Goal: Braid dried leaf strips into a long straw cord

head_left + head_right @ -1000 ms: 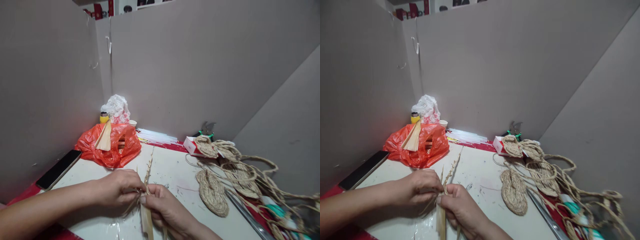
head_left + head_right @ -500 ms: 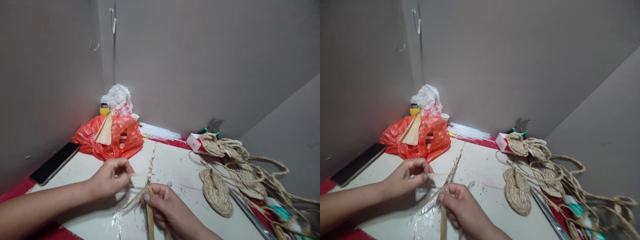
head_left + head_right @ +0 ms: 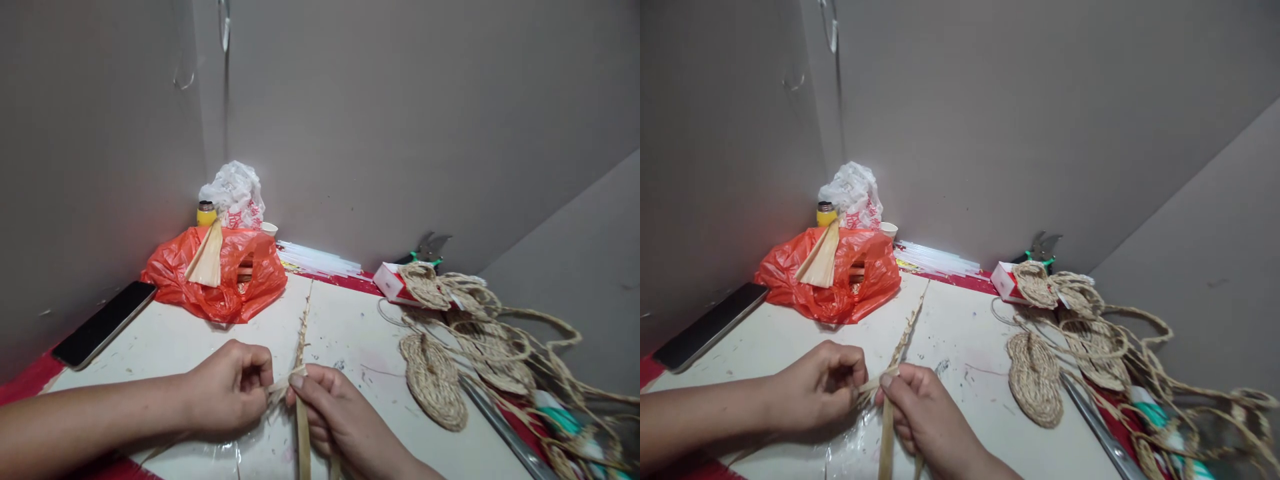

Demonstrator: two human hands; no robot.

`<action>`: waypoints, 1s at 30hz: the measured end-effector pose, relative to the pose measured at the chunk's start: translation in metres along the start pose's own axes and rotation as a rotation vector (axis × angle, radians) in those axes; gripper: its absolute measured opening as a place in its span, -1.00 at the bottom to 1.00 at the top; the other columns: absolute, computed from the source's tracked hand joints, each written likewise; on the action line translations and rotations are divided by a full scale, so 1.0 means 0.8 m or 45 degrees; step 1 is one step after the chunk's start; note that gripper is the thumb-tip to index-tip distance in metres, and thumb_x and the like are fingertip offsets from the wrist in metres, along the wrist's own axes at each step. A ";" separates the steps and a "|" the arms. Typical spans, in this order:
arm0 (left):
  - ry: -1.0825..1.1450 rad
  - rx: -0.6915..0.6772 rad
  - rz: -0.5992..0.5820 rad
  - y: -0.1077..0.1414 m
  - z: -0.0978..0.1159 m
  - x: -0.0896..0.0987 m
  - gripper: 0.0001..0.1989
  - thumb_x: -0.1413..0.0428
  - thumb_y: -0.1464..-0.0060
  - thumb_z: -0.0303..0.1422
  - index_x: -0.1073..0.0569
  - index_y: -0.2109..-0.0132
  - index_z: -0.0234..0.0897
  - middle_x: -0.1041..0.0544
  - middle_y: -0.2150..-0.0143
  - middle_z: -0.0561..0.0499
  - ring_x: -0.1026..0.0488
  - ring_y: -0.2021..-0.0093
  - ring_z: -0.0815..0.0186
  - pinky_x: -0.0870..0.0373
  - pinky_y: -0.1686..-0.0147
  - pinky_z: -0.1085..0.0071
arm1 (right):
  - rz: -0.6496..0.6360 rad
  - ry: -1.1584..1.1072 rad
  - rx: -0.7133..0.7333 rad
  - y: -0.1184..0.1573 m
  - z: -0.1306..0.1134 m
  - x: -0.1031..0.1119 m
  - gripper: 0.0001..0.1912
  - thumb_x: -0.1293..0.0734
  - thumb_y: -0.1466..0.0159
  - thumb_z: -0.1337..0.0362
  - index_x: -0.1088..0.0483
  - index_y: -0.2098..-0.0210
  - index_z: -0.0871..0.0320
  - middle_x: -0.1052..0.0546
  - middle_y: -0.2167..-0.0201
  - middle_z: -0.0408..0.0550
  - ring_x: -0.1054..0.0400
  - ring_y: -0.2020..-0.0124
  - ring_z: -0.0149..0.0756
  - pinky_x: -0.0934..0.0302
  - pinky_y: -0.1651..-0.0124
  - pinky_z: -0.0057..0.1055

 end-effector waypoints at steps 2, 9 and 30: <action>0.143 0.049 -0.048 -0.002 0.001 -0.004 -0.84 -0.12 0.15 -0.47 -0.34 0.33 -0.33 -0.34 0.49 0.12 -0.23 0.51 0.49 -0.17 0.50 0.56 | 0.011 0.009 -0.005 0.000 0.000 0.001 -0.66 -0.35 -0.18 0.05 -0.29 0.47 0.20 0.00 0.78 -0.42 0.27 0.76 -0.63 0.39 0.71 -0.57; 0.695 0.238 -0.188 -0.014 0.003 -0.017 -0.69 -0.15 0.17 -0.41 -0.25 0.23 -0.28 -0.44 0.48 0.10 -0.38 0.58 0.43 -0.34 0.51 0.46 | -0.024 0.108 0.056 -0.001 -0.003 -0.001 -0.63 -0.35 -0.17 0.01 -0.31 0.47 0.22 -0.14 0.76 -0.35 0.21 0.76 -0.62 0.37 0.70 -0.55; 0.297 0.055 0.207 -0.028 -0.012 0.008 -0.80 -0.02 -0.07 -0.24 -0.27 0.39 -0.29 -0.36 0.45 0.10 -0.23 0.49 0.46 -0.17 0.48 0.52 | -0.008 0.157 0.053 -0.001 -0.001 -0.001 -0.68 -0.39 -0.14 0.08 -0.32 0.49 0.22 -0.10 0.79 -0.37 0.21 0.76 -0.61 0.34 0.69 -0.56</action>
Point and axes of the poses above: each hand's wrist, its own y-axis away from the middle knuckle, its own x-axis out of the back of the hand, z = x × y, the point moved 3 cm from there along -y, towards the middle knuckle
